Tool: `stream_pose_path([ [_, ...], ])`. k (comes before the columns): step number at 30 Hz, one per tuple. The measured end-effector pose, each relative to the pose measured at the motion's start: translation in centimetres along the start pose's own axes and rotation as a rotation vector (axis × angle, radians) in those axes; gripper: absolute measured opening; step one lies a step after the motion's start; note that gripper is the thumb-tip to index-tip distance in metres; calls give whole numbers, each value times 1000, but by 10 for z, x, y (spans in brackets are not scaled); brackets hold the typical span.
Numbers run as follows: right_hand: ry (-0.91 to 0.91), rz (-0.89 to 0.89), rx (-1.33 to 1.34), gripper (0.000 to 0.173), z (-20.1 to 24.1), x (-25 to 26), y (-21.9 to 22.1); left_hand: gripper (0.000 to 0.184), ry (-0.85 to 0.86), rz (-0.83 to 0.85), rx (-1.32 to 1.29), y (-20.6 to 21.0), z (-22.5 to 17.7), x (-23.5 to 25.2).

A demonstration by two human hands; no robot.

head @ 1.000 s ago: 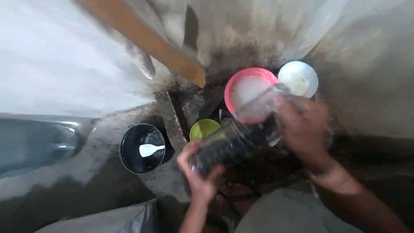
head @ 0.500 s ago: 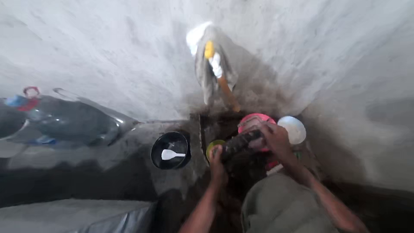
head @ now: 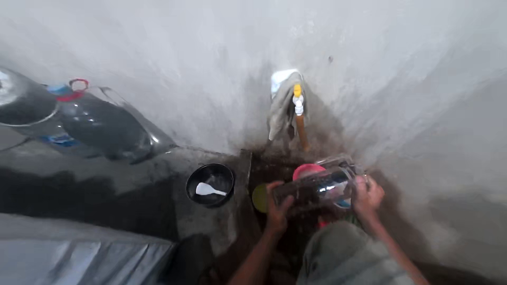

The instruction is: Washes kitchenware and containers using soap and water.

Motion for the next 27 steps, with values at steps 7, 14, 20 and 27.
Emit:
stream_pose_path([
  [7,82,28,93,41,0,-12,0,54,-1,25,58,-6,-19,-5],
  [14,136,163,118,38,9,-44,-5,54,-256,46,3,-19,-9,-20],
  [20,-218,306,324,51,32,-27,-12,51,-277,13,-277,-23,4,-17],
  [27,-334,772,-358,25,64,19,-37,57,-226,61,-339,-22,-18,-13],
])
Point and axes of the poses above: each hand's wrist, its own x-axis towards the middle knuckle, its own y-axis out of the palm, z = x × y, the point moved 5 cm from there along x, towards the middle knuckle, and after that the axes turned 10 degrees about x, right-handed, at the moved point
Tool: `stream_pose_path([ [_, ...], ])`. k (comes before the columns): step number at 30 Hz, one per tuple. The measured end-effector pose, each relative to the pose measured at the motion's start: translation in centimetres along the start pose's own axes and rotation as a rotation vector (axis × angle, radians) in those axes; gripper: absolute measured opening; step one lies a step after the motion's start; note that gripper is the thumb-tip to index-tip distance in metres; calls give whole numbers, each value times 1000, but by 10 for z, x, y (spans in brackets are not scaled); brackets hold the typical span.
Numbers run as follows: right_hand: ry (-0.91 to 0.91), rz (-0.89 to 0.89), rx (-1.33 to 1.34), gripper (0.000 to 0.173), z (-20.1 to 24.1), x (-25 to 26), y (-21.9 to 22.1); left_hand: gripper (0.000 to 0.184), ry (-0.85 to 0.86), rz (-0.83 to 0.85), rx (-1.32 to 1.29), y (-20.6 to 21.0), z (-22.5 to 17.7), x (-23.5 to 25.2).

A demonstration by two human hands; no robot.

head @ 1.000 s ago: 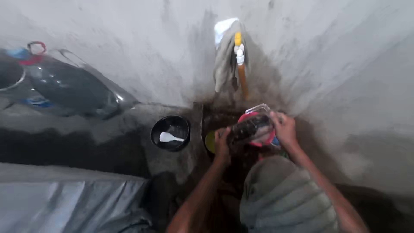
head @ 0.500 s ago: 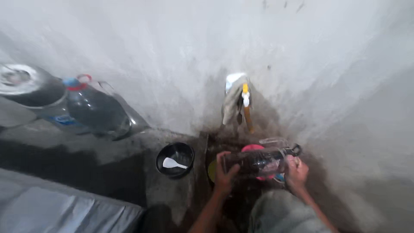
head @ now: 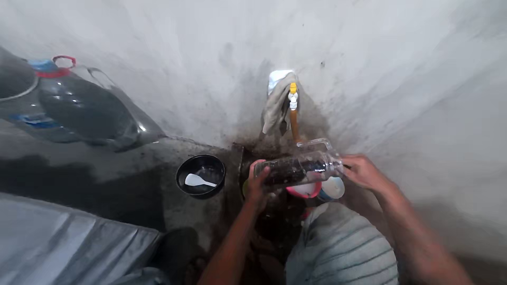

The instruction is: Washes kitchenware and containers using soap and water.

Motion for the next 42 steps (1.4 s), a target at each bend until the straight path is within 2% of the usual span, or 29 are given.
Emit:
stream_pose_path([
  [3,94,220,-113,16,8,10,-3,57,29,-1,15,9,-10,-5],
  [4,108,262,-88,12,9,9,-6,58,37,-11,11,9,-9,-5],
  [6,113,253,-52,16,12,3,-19,56,45,-38,-14,6,-8,-2],
  [8,99,91,93,22,8,-6,-42,52,39,-61,-47,0,-6,1],
  [12,100,-437,740,24,1,-21,-77,53,38,-60,-113,-8,-8,4],
  [13,114,-501,896,25,3,-20,-75,55,37,-55,-127,-7,-8,4],
  [15,193,-509,1070,33,9,-14,-55,57,36,-47,-137,-3,-6,2],
  [18,360,-547,939,37,17,-2,-21,54,52,-82,-125,9,-13,-6],
  [20,387,-485,808,38,22,3,-6,55,106,-94,-96,12,-20,-11],
  [23,313,-242,960,42,29,3,1,60,197,-69,-63,10,-27,-11],
  [25,230,-38,1074,58,31,3,-3,65,235,-36,-55,8,-29,-11],
  [27,291,139,994,78,34,6,-4,71,300,5,-17,9,-34,-11],
  [28,358,213,927,78,36,8,-2,74,344,24,17,8,-35,-12],
  [31,479,419,912,58,40,11,10,78,578,90,147,2,-41,-15],
  [33,541,397,988,55,40,10,19,77,661,95,191,-3,-48,-13],
  [35,569,260,1081,59,41,10,27,75,566,49,188,-6,-50,-8],
  [36,556,192,1076,58,41,10,29,71,429,15,164,-7,-48,-5],
  [38,498,110,891,45,45,10,26,51,49,-26,100,-6,-41,-3],
  [40,402,191,660,46,53,14,19,38,-262,46,105,-4,-34,-5],
  [42,327,332,556,57,62,15,17,44,-393,118,163,-5,-25,-8],
])
Point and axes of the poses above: each hand's wrist, its own x-axis towards the middle knuckle, its own y-axis out of the palm, z = x × y, the point moved 5 cm from there along x, towards the middle knuckle, and after that the axes turned 10 degrees about x, right-handed, at the moved point
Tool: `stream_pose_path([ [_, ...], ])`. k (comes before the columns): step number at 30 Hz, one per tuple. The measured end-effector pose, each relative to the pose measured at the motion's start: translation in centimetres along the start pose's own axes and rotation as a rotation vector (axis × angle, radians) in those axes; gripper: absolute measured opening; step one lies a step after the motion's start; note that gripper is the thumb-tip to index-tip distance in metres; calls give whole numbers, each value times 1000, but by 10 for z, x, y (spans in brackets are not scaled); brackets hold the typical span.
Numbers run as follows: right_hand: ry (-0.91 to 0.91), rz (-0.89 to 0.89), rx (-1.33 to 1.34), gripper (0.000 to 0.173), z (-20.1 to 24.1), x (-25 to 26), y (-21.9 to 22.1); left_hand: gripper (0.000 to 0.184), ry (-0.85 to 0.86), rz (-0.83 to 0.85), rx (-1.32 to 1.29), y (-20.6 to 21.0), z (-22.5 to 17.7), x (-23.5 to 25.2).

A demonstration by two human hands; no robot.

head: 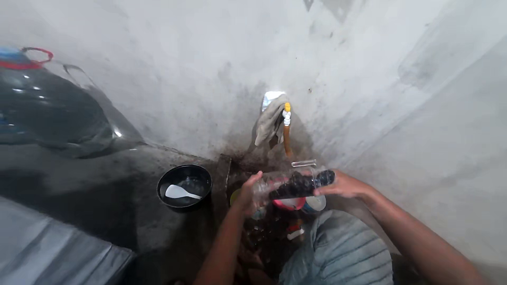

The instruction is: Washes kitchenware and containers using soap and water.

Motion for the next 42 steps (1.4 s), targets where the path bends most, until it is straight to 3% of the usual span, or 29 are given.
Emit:
stream_pose_path([
  [2,49,93,-4,47,-2,-3,-3,46,22,-1,31,-2,3,2],
  [5,165,170,295,37,-16,-17,-6,48,311,-50,44,4,-8,0],
  [9,78,-149,416,50,-5,-13,-12,54,507,-89,12,11,-24,-1],
  [13,-8,-406,374,38,18,-2,-38,43,426,-168,-195,14,-11,9],
  [17,-74,-601,481,37,28,-7,-68,47,349,-179,-326,-1,7,24],
  [23,-402,-786,477,31,40,-16,-98,40,224,-170,-379,-1,29,30],
  [26,-341,-764,467,38,38,-6,-90,47,138,-167,-382,10,39,29],
  [29,-141,-727,248,29,14,13,-50,51,101,-157,-411,30,51,29],
  [32,103,-748,-183,50,-1,30,-25,54,331,-168,-428,45,63,27],
  [35,311,-715,-153,64,-24,42,-52,82,707,-255,-84,51,62,14],
  [37,304,-752,-112,63,-31,41,-60,93,922,-320,113,50,58,12],
  [38,254,-784,-109,61,-31,39,-57,94,939,-329,126,49,57,14],
  [40,115,-811,-80,53,-27,33,-47,76,691,-259,-45,45,57,21],
  [42,-55,-769,-44,37,-23,31,-38,45,154,-109,-282,42,57,29],
])
Point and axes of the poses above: each hand's wrist, its own x-axis towards the middle knuckle, its own y-axis out of the palm, z = x × y, the point moved 5 cm from there along x, towards the middle knuckle, and after that the axes turned 10 degrees about x, right-handed, at the moved point
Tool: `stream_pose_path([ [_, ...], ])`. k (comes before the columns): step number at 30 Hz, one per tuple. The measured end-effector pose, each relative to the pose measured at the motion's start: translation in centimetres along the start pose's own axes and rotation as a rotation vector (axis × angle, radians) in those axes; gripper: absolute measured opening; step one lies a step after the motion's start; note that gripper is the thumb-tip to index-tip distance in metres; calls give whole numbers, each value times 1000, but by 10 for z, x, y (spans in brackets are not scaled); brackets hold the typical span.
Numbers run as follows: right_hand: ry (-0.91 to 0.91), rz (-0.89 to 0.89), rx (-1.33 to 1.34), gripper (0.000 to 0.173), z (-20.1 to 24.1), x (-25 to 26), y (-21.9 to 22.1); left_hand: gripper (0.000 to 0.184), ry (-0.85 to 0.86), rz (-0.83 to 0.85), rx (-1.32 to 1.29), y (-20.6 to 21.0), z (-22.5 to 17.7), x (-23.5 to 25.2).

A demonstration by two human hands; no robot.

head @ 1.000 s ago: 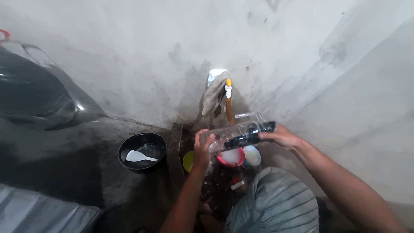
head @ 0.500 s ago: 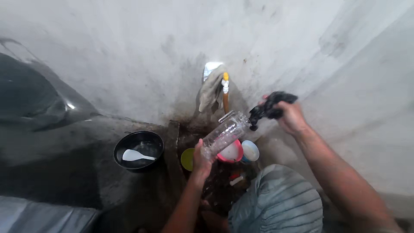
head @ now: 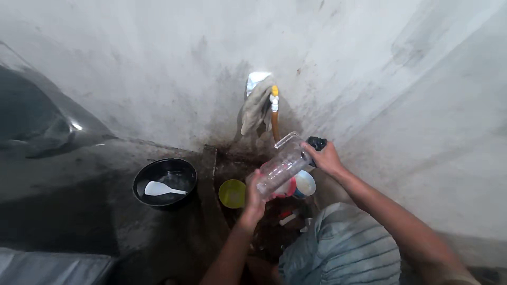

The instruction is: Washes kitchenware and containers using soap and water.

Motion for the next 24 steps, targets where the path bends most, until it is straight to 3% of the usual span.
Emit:
stream_pose_path([
  [2,-105,84,64,25,1,-7,2,63,-418,169,-122,-5,9,3],
  [4,-102,180,56,23,-1,-7,0,71,-538,301,-189,-6,22,1],
  [6,50,238,-42,30,-4,0,-4,68,-480,291,-172,-1,27,2],
  [9,275,301,-88,41,-21,6,-6,51,-60,114,2,-9,42,17],
  [11,333,325,-36,41,-32,6,0,61,148,45,83,-23,53,27],
  [13,360,296,11,39,-38,6,13,71,136,24,95,-29,57,29],
  [16,461,158,12,42,-56,8,33,76,-16,-20,190,-39,64,31],
  [20,595,21,119,45,-116,23,59,62,-8,-251,600,-84,58,41],
  [24,650,-61,229,50,-168,38,97,61,-90,-383,705,-143,51,42],
])
Point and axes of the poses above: each hand's wrist, its own x-axis towards the middle knuckle, its own y-axis out of the palm, z = x × y, the point moved 5 cm from there along x, towards the middle knuckle, and after that the axes turned 10 degrees about x, right-handed, at the moved point
